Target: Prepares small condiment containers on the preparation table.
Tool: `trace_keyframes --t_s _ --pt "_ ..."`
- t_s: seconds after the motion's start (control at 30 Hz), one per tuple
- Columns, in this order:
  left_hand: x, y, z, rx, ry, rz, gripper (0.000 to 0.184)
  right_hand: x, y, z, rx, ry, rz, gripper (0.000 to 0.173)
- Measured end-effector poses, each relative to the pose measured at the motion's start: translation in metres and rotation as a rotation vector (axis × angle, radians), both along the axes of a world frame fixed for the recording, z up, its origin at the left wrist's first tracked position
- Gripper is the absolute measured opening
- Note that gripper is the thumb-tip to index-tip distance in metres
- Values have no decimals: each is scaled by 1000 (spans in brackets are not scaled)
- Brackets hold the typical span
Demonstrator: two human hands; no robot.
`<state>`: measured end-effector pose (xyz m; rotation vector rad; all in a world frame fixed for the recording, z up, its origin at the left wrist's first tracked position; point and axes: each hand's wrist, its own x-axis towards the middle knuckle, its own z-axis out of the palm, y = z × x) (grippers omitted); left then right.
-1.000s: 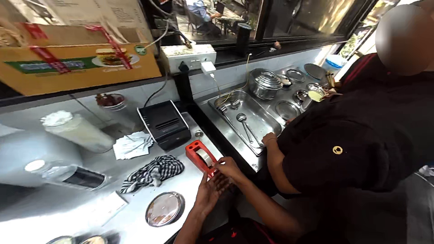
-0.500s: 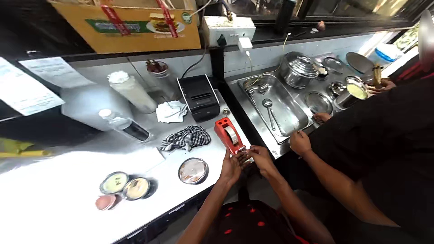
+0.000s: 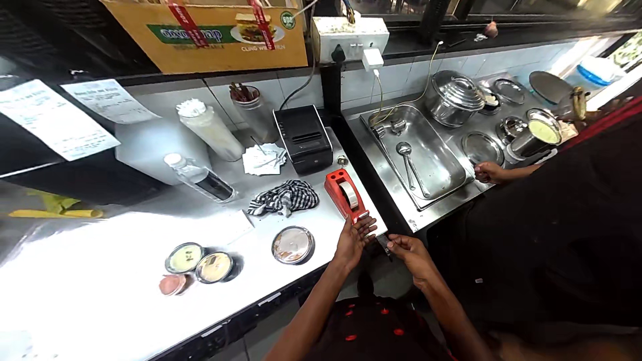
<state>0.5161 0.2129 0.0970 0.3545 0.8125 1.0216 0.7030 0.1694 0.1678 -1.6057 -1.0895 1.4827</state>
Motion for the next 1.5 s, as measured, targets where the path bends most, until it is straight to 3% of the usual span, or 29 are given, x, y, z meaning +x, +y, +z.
trace_keyframes --t_s 0.33,0.53,0.83,1.1,1.3,1.5 --pt "7 -4 1 -4 40 41 68 31 -51 -16 -29 17 -68 19" --pt "23 -4 3 -122 131 158 44 37 -52 -56 36 -145 -24 21" --pt "34 9 11 -220 221 336 24 33 -51 -76 70 -382 76 24" --pt "29 17 3 -284 239 332 20 32 -44 -89 40 -288 149 22" --pt "22 15 -31 -423 234 286 18 42 -48 -109 -19 -251 191 21" --pt "-10 -12 -10 -310 281 240 19 56 -44 -108 10 -24 249 19"
